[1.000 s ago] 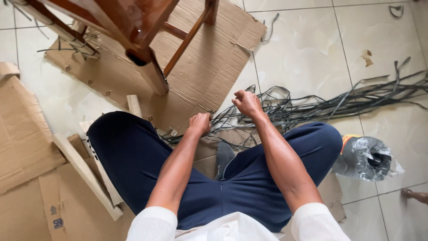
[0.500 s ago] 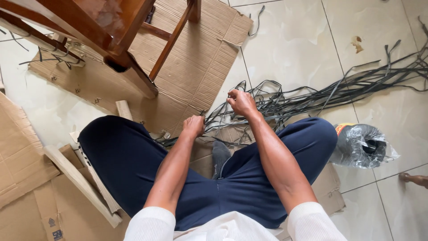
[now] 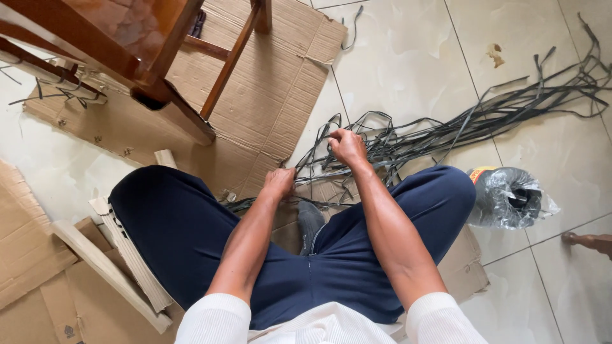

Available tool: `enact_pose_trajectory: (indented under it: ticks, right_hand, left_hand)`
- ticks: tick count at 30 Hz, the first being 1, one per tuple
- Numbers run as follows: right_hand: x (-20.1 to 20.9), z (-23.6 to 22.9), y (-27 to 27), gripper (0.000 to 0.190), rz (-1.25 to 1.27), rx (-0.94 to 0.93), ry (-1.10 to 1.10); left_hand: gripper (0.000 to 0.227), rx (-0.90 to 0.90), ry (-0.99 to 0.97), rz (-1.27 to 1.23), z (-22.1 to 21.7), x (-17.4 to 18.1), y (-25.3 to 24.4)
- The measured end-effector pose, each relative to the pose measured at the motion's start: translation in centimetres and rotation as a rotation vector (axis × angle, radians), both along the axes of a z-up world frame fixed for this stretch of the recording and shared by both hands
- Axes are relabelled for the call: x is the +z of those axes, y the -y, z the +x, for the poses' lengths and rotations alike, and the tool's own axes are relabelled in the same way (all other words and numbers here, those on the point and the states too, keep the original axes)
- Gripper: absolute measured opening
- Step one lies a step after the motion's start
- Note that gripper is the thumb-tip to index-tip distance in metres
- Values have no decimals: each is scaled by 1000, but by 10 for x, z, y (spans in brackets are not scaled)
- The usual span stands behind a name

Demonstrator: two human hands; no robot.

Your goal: The person wraps a wooden furniture leg with cardboard and secures it with black plastic ties.

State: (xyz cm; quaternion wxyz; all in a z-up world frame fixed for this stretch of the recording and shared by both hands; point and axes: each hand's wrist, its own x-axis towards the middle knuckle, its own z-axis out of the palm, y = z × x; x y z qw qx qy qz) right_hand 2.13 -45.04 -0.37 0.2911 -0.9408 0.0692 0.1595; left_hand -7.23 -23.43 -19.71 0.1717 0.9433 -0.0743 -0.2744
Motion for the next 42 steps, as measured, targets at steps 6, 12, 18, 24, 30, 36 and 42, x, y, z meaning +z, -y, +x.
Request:
enact_pose_trajectory:
  ticks: [6, 12, 18, 24, 30, 36, 42]
  right_hand:
    - [-90, -21, 13, 30, 29, 231, -135]
    - [-131, -50, -8, 29, 329, 110, -619]
    - [-125, -22, -9, 21, 608, -67, -254]
    - [-66, 0, -8, 14, 1032, -422, -31]
    - [-38, 5, -10, 17, 1069, -584, 26]
    - [-6, -3, -33, 20, 1081, -394, -53]
    - [24, -9, -48, 25, 1098, -271, -25]
  left_hand:
    - [27, 43, 3, -13, 5, 54, 3]
    - [23, 272, 29, -181, 12, 122, 0]
    - [20, 484, 196, -357, 24, 120, -8]
    - [23, 795, 371, -581, 42, 147, -10]
    - [21, 994, 268, -1119, 61, 144, -15]
    - [23, 1011, 242, -1312, 68, 154, -17]
    - [23, 955, 194, -1356, 66, 190, -14]
